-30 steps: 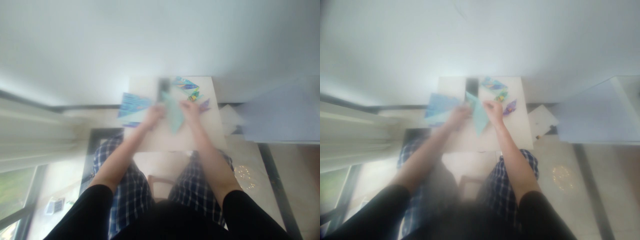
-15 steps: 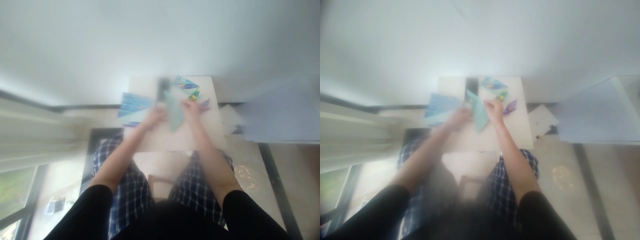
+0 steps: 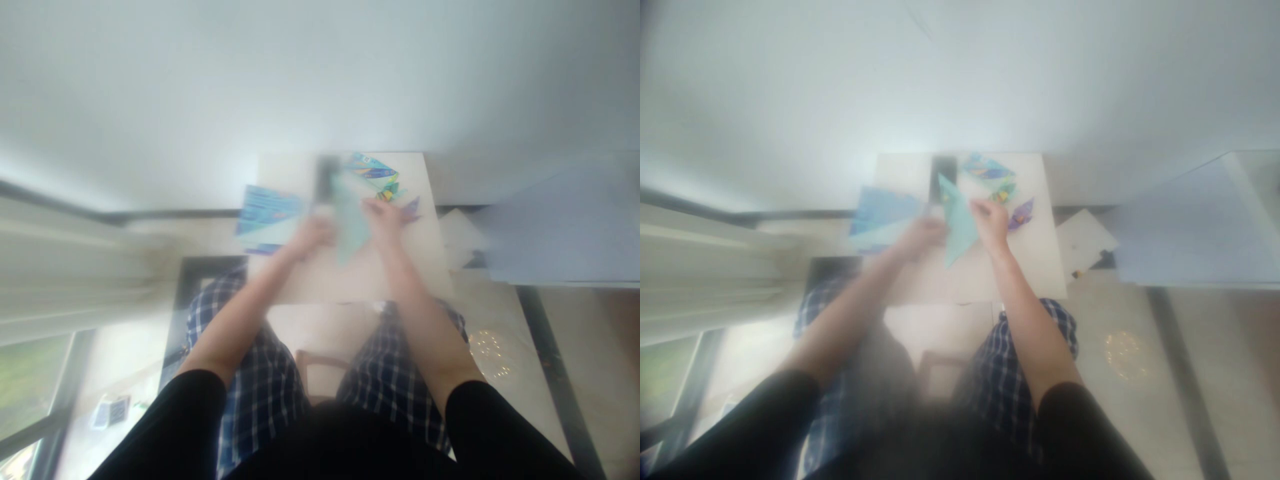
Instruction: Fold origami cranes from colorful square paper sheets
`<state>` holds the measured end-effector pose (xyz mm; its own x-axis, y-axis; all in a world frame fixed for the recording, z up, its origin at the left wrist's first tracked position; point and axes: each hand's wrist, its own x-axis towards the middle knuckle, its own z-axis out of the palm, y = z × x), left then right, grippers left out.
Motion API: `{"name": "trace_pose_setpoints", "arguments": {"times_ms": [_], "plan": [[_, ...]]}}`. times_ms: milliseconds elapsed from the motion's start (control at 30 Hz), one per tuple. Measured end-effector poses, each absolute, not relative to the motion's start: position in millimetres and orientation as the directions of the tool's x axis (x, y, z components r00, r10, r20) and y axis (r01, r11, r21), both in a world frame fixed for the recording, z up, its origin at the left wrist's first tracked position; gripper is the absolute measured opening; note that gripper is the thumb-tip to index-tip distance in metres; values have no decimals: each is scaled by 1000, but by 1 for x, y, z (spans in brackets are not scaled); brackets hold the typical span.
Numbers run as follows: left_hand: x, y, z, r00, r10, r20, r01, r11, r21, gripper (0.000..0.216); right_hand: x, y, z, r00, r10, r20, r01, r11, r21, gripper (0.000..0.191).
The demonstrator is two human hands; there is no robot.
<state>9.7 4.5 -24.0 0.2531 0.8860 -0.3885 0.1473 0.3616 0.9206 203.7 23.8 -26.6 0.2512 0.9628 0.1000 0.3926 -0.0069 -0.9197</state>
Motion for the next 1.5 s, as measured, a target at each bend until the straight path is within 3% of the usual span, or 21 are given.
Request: {"name": "trace_pose_setpoints", "arguments": {"times_ms": [100, 367, 633, 933, 1067, 1267, 1500], "plan": [[10, 6, -31, 315, 868, -385, 98, 374, 922, 22, 205, 25, -27, 280, 955, 96, 387, -21, -922, 23], [6, 5, -26, 272, 883, -382, 297, 301, 906, 19, 204, 24, -25, 305, 948, 91, 365, -28, -931, 22], [7, 5, -35, 389, 842, -374, 187, 326, 927, 20, 209, 29, -31, 353, 932, 78, 297, -32, -954, 26], [6, 8, -28, 322, 841, -434, 382, 304, 873, 15, 206, 28, -35, 378, 919, 109, 280, -2, -960, 36], [7, 8, -31, 344, 841, -417, 338, 304, 891, 17, 207, 30, -36, 382, 918, 109, 277, -1, -961, 35], [6, 8, -37, 533, 797, -284, 211, 201, 957, 14, 214, 34, -41, 407, 905, 126, 247, 23, -969, 33], [7, 8, -31, 439, 832, -340, 305, 218, 927, 16, 214, 35, -45, 424, 895, 136, 244, 32, -969, 33]]}}
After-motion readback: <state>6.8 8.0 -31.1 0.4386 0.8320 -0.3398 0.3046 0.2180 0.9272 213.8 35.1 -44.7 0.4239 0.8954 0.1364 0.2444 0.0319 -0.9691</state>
